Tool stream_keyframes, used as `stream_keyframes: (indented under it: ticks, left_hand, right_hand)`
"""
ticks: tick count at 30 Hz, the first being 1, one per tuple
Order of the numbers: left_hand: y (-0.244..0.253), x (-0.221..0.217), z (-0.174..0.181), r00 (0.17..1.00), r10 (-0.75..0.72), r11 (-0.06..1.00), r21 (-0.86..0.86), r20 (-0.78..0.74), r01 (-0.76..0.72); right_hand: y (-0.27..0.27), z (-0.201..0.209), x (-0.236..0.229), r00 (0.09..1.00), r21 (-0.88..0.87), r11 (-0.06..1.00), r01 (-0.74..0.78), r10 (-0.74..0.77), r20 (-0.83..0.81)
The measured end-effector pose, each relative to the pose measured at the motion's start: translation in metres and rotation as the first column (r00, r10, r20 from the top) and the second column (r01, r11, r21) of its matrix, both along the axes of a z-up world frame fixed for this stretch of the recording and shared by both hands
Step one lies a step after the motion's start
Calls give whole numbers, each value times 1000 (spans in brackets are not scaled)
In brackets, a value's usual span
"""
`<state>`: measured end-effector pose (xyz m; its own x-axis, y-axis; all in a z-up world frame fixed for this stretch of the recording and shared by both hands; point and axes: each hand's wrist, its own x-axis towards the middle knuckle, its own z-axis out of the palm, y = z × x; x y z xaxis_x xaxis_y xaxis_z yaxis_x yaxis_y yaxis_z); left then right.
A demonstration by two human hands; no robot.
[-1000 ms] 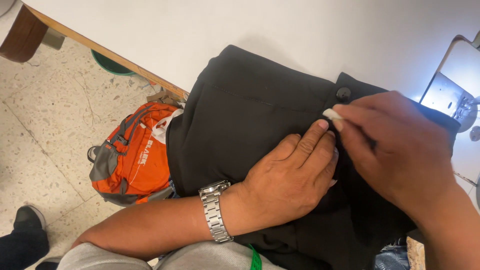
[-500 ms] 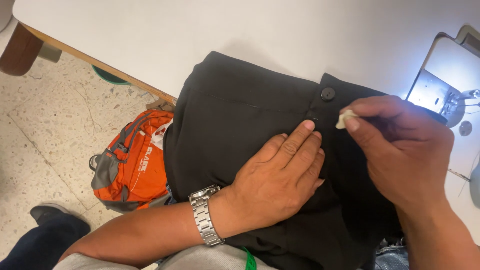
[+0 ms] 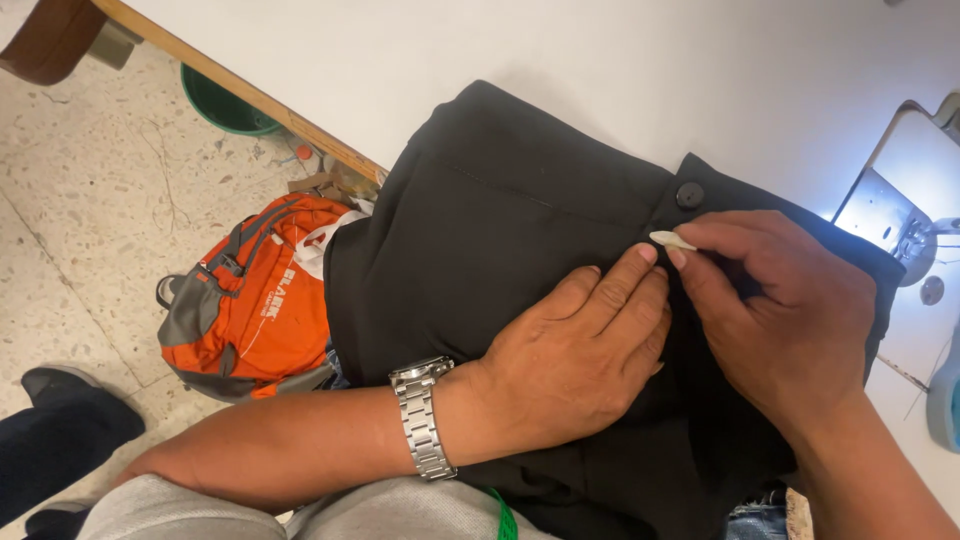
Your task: Inspecting and marking black trousers with chalk before using a seam ripper for alterations.
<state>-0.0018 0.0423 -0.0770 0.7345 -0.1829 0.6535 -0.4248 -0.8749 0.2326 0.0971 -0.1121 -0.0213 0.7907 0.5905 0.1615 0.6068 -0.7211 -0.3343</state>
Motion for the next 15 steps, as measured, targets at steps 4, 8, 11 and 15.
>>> stream_keyframes:
  ticks: [4,8,11,15]
  left_hand:
    - [1,1,1,999,14,1000,-27,39,-13]
    - [3,1,3,999,17,1000,-23,50,-16]
    - [3,2,1,999,-4,999,-38,40,6]
    - [5,3,2,999,2,1000,-29,36,-1]
  right_hand:
    - [-8,-10,6,976,-40,989,-142,146,159]
    - [-7,-13,11,925,-31,955,-295,293,241]
    - [-7,-11,12,937,-56,960,-274,280,210]
    - [-11,-8,17,907,-73,941,-332,339,249]
